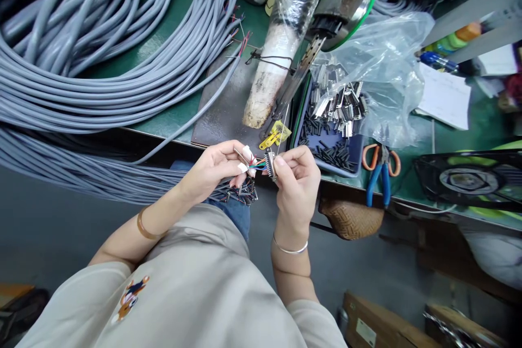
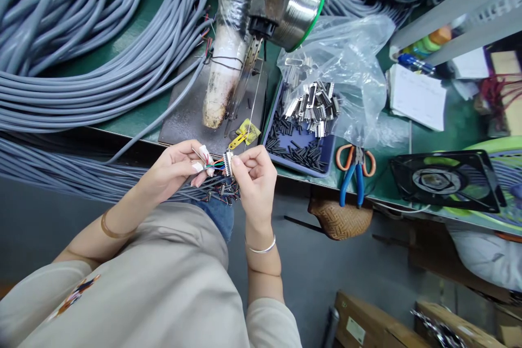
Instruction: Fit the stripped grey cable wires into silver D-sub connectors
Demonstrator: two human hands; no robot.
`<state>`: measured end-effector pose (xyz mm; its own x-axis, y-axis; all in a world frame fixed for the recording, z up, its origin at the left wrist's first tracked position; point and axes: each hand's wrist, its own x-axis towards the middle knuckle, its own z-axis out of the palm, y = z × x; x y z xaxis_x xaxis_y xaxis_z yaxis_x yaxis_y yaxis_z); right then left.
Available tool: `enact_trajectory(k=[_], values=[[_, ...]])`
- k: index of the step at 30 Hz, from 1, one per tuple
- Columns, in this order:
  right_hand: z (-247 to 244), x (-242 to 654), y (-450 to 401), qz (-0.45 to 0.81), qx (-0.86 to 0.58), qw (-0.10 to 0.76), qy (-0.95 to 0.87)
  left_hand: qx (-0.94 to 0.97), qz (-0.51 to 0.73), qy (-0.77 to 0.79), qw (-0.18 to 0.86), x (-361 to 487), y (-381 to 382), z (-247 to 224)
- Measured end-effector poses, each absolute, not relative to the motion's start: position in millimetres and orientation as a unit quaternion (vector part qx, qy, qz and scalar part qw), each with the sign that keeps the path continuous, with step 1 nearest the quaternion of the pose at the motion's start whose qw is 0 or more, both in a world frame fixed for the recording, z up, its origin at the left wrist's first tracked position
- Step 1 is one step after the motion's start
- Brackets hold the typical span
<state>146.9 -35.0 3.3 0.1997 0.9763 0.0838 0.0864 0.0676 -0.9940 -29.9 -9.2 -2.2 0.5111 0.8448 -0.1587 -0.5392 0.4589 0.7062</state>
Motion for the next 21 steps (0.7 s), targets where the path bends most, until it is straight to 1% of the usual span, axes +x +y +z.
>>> enact_trajectory(k=[11,14,16,18,21], values=[[3.4,145.6,-34.2,0.375,-0.565,0.535,-0.503,0.316,0.43,0.258,0.805,-29.3,-7.6,-5.0],[3.3,146.2,-33.8,0.382,-0.563,0.534,-0.501,0.352,0.436,0.267,0.784,-28.3,-7.2,-7.5],[3.3,147.2,-33.6,0.393,-0.557,0.535,-0.499,0.397,0.444,0.275,0.754,-27.9,-7.2,-8.6],[3.5,148.2,-33.5,0.403,-0.552,0.535,-0.497,0.472,0.46,0.279,0.699,-28.0,-7.8,-8.4],[4.5,148.3,-33.9,0.399,-0.552,0.536,-0.499,0.622,0.477,0.284,0.551,-28.0,-9.8,-5.4]])
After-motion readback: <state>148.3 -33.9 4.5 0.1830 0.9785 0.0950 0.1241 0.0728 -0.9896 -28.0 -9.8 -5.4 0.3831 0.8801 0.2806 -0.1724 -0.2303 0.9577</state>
